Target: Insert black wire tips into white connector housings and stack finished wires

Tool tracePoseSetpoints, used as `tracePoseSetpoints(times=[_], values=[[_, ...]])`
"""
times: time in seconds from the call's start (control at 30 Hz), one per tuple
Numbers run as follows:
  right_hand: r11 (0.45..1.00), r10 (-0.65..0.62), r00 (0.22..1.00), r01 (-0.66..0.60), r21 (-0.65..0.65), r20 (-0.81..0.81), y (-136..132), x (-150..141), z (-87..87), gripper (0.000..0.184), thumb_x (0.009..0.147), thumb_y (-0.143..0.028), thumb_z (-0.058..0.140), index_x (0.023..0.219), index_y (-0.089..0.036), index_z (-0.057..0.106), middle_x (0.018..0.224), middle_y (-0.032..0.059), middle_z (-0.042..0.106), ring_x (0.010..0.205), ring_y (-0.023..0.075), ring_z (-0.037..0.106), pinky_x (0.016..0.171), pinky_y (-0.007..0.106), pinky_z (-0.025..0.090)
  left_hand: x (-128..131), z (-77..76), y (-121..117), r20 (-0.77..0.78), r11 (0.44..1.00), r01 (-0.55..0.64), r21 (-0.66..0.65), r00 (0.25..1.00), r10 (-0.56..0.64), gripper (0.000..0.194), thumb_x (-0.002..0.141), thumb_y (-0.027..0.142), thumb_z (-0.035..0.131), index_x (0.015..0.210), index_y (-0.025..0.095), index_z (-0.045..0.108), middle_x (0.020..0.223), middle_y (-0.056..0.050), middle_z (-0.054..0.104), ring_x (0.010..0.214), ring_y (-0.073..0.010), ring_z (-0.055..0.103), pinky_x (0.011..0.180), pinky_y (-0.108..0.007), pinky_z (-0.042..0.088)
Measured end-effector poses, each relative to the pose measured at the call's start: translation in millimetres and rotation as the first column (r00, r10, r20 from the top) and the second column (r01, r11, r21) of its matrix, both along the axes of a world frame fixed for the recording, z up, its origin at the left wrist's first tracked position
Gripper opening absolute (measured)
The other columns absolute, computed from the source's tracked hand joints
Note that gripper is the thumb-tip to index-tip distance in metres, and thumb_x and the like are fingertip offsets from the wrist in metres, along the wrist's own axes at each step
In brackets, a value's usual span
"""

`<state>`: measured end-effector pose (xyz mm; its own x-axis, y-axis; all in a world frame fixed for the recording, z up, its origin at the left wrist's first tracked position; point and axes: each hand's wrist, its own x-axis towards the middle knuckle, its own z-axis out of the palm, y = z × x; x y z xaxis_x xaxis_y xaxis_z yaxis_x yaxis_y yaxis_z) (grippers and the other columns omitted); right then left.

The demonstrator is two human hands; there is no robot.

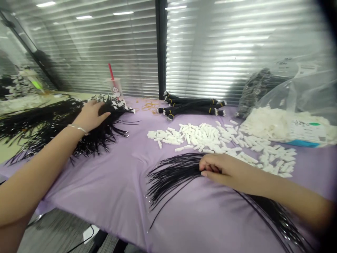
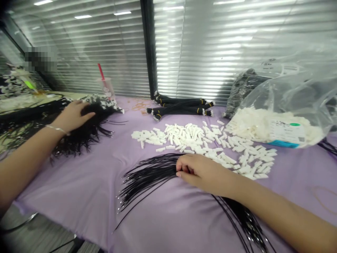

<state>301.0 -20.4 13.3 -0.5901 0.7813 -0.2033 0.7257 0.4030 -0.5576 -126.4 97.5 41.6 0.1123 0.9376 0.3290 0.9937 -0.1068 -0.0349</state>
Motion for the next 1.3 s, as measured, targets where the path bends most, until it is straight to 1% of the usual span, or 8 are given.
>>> tracePoseSetpoints(times=[0.13, 0.27, 0.37, 0.6, 0.73, 0.87, 0.97, 1.3], values=[[1.0, -0.013, 1.0, 0.013, 0.024, 0.017, 0.5, -3.4, -0.2, 0.017, 0.086, -0.031, 0.045, 0.078, -0.019, 0.054, 0.067, -0.0006, 0.053, 0.059, 0.0107, 0.045, 0.055, 0.023, 0.034, 66.1, 6.8, -36.3, 0.117, 0.932, 0.359, -0.048, 0.929, -0.352, 0.04, 0.091, 0.038, 0.039, 0.122, 0.015, 0.05, 0.117, -0.008, 0.059, 0.097, -0.0161, 0.058, 0.091, -0.027, 0.044], [0.998, -0.065, 0.998, 0.065, 0.004, 0.013, 0.7, -6.1, -4.4, 0.018, 0.086, -0.034, 0.045, 0.08, -0.019, 0.054, 0.067, -0.0002, 0.052, 0.058, 0.011, 0.045, 0.054, 0.023, 0.035, 124.3, -21.3, -53.0, 0.172, 0.629, 0.756, -0.182, 0.654, -0.737, 0.029, 0.088, 0.018, 0.045, 0.111, 0.02, 0.061, 0.117, -0.008, 0.061, 0.108, -0.0184, 0.054, 0.096, -0.03, 0.04], [0.997, -0.071, 0.997, 0.072, -0.002, 0.037, 1.0, -3.7, -6.9, 0.021, 0.087, -0.038, 0.045, 0.081, -0.02, 0.054, 0.068, 0.0, 0.053, 0.059, 0.0115, 0.045, 0.054, 0.024, 0.035, 137.9, -41.5, -49.9, 0.169, 0.517, 0.842, -0.155, 0.538, -0.826, 0.028, 0.088, 0.013, 0.041, 0.106, 0.015, 0.063, 0.107, -0.012, 0.064, 0.103, -0.0206, 0.054, 0.092, -0.032, 0.041], [0.994, -0.07, 0.997, 0.067, 0.084, 0.033, 3.9, -9.6, 2.3, 0.019, 0.087, -0.04, 0.047, 0.086, -0.022, 0.056, 0.076, 0.0009, 0.058, 0.063, 0.0119, 0.05, 0.057, 0.024, 0.039, 129.4, -46.3, -45.0, 0.073, 0.649, 0.755, -0.091, 0.655, -0.752, 0.023, 0.088, 0.016, 0.043, 0.098, 0.011, 0.063, 0.098, -0.014, 0.06, 0.094, -0.0224, 0.053, 0.086, -0.034, 0.042], [0.962, 0.101, 0.994, -0.09, 0.259, -0.03, 5.1, -42.8, 10.1, 0.014, 0.087, -0.029, 0.048, 0.081, -0.02, 0.057, 0.078, 0.0016, 0.057, 0.069, 0.0118, 0.051, 0.062, 0.024, 0.039, 132.6, -38.0, -52.9, 0.385, 0.726, 0.687, -0.02, 0.675, -0.629, 0.017, 0.086, 0.015, 0.046, 0.094, 0.011, 0.06, 0.091, -0.008, 0.062, 0.085, -0.0182, 0.056, 0.08, -0.031, 0.044], [0.921, 0.284, 0.959, -0.267, 0.285, -0.019, 10.4, -80.9, 8.9, 0.01, 0.083, -0.017, 0.049, 0.081, -0.017, 0.059, 0.082, 0.002, 0.058, 0.074, 0.0118, 0.052, 0.069, 0.025, 0.04, 137.1, -30.7, -65.2, 0.874, 0.733, 0.676, -0.074, 0.398, -0.278, 0.009, 0.085, 0.017, 0.05, 0.09, 0.013, 0.057, 0.079, -0.002, 0.061, 0.07, -0.0112, 0.056, 0.068, -0.024, 0.047], [0.915, 0.334, 0.942, -0.329, 0.232, 0.016, 16.1, -98.3, 2.9, 0.014, 0.084, -0.017, 0.05, 0.082, -0.017, 0.064, 0.084, 0.0017, 0.06, 0.073, 0.0116, 0.053, 0.069, 0.025, 0.04, 138.9, -29.2, -69.6, 0.969, 0.731, 0.674, -0.105, 0.233, -0.076, 0.008, 0.083, 0.013, 0.054, 0.089, 0.012, 0.058, 0.078, -0.002, 0.061, 0.069, -0.0088, 0.057, 0.066, -0.021, 0.047], [0.941, 0.309, 0.948, -0.317, 0.119, 0.08, 20.4, -105.1, 0.5, 0.007, 0.082, -0.02, 0.055, 0.078, -0.018, 0.061, 0.083, -0.0002, 0.059, 0.075, 0.0128, 0.052, 0.068, 0.026, 0.037, 137.1, -39.2, -65.0, 0.991, 0.755, 0.645, -0.117, 0.124, 0.048, 0.009, 0.081, 0.014, 0.058, 0.089, 0.013, 0.063, 0.079, -0.001, 0.064, 0.07, -0.0089, 0.06, 0.068, -0.021, 0.049]])
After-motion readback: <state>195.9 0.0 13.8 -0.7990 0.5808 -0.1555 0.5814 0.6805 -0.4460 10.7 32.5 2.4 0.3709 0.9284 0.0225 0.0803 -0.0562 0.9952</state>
